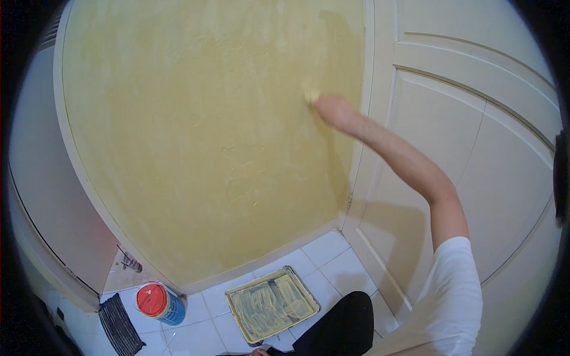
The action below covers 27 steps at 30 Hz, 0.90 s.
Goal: The person paints a wall using a paintbrush, pours paint from a bucket into a paint tray, and carries the paint tray and paintbrush to a sink.
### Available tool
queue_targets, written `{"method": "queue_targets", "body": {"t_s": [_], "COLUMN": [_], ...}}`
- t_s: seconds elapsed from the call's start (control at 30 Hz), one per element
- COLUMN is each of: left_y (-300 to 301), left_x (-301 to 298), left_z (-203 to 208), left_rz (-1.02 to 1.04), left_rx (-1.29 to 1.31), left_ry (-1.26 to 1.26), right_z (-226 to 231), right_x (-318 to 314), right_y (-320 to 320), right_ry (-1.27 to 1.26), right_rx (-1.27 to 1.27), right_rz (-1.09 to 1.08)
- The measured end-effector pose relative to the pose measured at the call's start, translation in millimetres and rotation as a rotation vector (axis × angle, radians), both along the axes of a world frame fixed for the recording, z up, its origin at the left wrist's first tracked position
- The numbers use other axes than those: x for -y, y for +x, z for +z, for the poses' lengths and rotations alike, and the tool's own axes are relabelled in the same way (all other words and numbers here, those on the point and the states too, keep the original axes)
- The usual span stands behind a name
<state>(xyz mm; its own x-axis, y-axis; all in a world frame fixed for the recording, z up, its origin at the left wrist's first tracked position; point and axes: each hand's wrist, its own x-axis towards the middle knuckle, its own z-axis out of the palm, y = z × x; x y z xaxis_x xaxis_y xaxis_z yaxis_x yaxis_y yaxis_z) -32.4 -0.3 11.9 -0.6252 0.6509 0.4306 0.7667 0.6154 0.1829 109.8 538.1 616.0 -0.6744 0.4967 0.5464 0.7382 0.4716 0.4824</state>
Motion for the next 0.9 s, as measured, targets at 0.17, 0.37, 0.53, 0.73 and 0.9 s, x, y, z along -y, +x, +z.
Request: {"method": "queue_targets", "body": {"t_s": [0.17,0.37,0.53,0.73,0.9], "left_y": [-5,-24,-51,-66,-62], "left_x": [6,-20,-54,-159,-193], "left_z": [-34,-19,36,184,246], "left_rz": [-0.086,-0.007,-0.355,-0.612,-0.589], "left_rx": [-0.035,0.105,0.197,0.077,-0.018], "left_ry": [0.302,0.018,0.293,0.075,-0.087], "right_z": [-47,-47,-188,-425,-540], "right_x": [12,31,74,155,258], "right_y": [17,12,-9,9,40], "right_ry": [-0.117,-0.252,-0.51,-0.886,-1.47], "right_rx": [0.325,0.274,-0.059,-0.603,-1.046], "right_rz": [0.07,-0.14,0.136,0.179,0.115]}}
